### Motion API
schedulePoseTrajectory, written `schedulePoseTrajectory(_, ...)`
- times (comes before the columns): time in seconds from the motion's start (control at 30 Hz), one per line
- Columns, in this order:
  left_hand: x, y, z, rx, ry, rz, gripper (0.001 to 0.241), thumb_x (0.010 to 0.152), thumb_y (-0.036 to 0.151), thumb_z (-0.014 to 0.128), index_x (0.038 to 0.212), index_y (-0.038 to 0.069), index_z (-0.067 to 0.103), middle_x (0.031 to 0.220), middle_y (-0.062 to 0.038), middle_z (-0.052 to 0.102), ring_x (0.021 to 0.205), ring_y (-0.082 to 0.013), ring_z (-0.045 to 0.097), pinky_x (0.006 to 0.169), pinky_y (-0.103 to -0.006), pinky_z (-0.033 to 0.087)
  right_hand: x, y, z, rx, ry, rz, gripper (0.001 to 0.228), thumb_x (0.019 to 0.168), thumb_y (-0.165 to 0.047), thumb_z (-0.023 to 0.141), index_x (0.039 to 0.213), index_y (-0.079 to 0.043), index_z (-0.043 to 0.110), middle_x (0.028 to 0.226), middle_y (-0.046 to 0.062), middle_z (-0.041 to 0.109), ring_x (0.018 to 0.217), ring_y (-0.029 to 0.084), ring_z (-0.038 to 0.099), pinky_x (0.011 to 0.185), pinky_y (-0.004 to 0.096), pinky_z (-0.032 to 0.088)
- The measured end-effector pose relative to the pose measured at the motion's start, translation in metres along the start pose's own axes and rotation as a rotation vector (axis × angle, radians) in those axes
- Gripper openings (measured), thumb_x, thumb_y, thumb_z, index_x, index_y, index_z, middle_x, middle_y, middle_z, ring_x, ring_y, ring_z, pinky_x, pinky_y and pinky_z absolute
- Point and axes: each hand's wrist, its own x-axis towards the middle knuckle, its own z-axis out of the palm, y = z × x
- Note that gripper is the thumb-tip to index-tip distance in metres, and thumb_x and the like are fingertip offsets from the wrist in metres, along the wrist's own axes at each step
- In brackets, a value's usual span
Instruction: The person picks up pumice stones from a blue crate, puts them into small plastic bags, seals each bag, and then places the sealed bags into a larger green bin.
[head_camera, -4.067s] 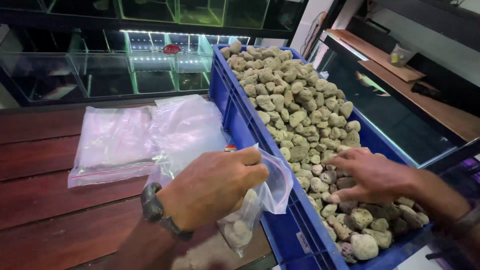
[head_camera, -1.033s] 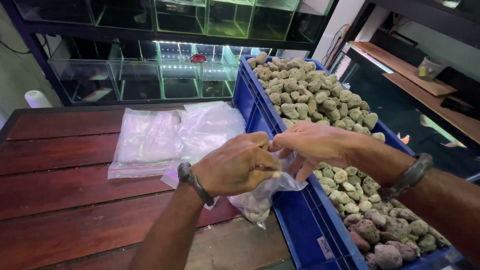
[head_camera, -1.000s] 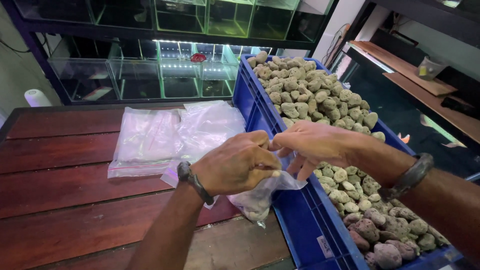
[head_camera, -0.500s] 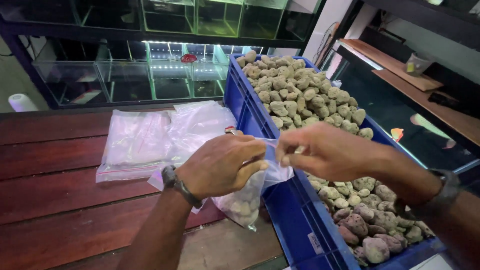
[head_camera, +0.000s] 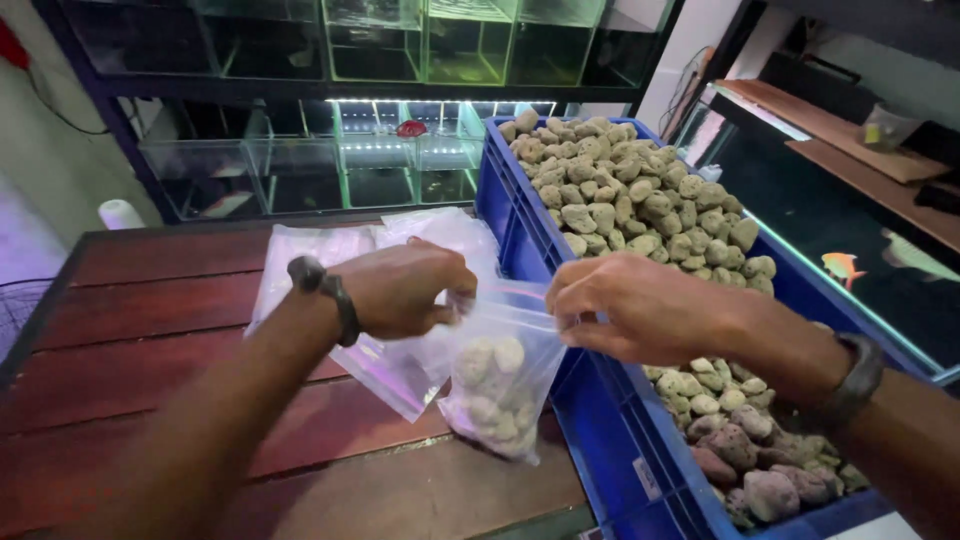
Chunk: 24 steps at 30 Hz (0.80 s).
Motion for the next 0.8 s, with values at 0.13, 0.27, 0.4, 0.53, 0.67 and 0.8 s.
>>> schedulePoseTrajectory(0.13,-0.011,-0.002,-0.014,0.038,0.078,-0.096,0.01,0.089,0.024,0.072,0.082,0.018,0.073,0.082,-0.006,0.073,0.094,-0.0344,0.073,0.096,-0.0492,0.053,-0.002,0.001,-0.008,-0.079,0.036,0.001,0.017,0.094,-0.016,0.063,0.086,-0.011,0.077,0.109,0.006,0.069,0.092,0.029,0.077,0.08,0.042,0.064)
schedulePoseTrajectory(0.27,-0.04,0.026,-0.018,0.136,0.236,0.007,0.012,0.091,0.018,0.07,0.079,0.017,0.07,0.086,-0.003,0.07,0.083,-0.0355,0.072,0.077,-0.0474,0.059,-0.017,-0.009,-0.005,-0.105,0.17,0.047,0.011,0.089,-0.019,0.07,0.085,-0.014,0.079,0.121,0.008,0.061,0.099,0.033,0.074,0.081,0.047,0.065)
schedulePoseTrajectory(0.4,-0.041,0.012,0.024,0.337,0.169,0.059,0.017,0.092,0.021,0.074,0.078,0.013,0.069,0.083,-0.007,0.066,0.087,-0.0411,0.072,0.085,-0.049,0.06,-0.016,-0.005,0.026,-0.249,0.064,-0.041,0.012,0.091,-0.025,0.066,0.093,-0.017,0.074,0.114,0.007,0.062,0.089,0.046,0.069,0.075,0.058,0.061)
schedulePoseTrajectory(0.53,-0.038,0.018,0.021,0.451,0.143,0.087,0.017,0.096,0.017,0.071,0.08,0.012,0.069,0.09,-0.004,0.068,0.09,-0.0341,0.073,0.097,-0.046,0.056,-0.014,-0.004,0.037,-0.238,0.095,-0.053,0.015,0.092,-0.021,0.06,0.097,-0.016,0.073,0.107,0.007,0.066,0.089,0.047,0.069,0.073,0.056,0.059)
schedulePoseTrajectory(0.67,-0.038,0.012,0.012,0.194,0.159,-0.017,0.012,0.094,0.023,0.073,0.083,0.018,0.073,0.092,0.002,0.069,0.091,-0.0292,0.075,0.092,-0.0446,0.058,-0.022,-0.002,0.024,-0.087,0.19,-0.109,0.016,0.085,-0.016,0.067,0.099,-0.01,0.074,0.097,0.016,0.069,0.089,0.047,0.071,0.073,0.056,0.058)
schedulePoseTrajectory(0.8,-0.038,0.011,0.009,0.136,0.215,-0.115,0.009,0.092,0.024,0.071,0.085,0.02,0.067,0.098,-0.001,0.07,0.093,-0.0366,0.072,0.082,-0.0475,0.06,-0.053,0.032,0.011,0.152,0.32,0.201,0.026,0.089,-0.016,0.071,0.114,-0.014,0.078,0.1,0.014,0.079,0.1,0.036,0.077,0.089,0.049,0.059)
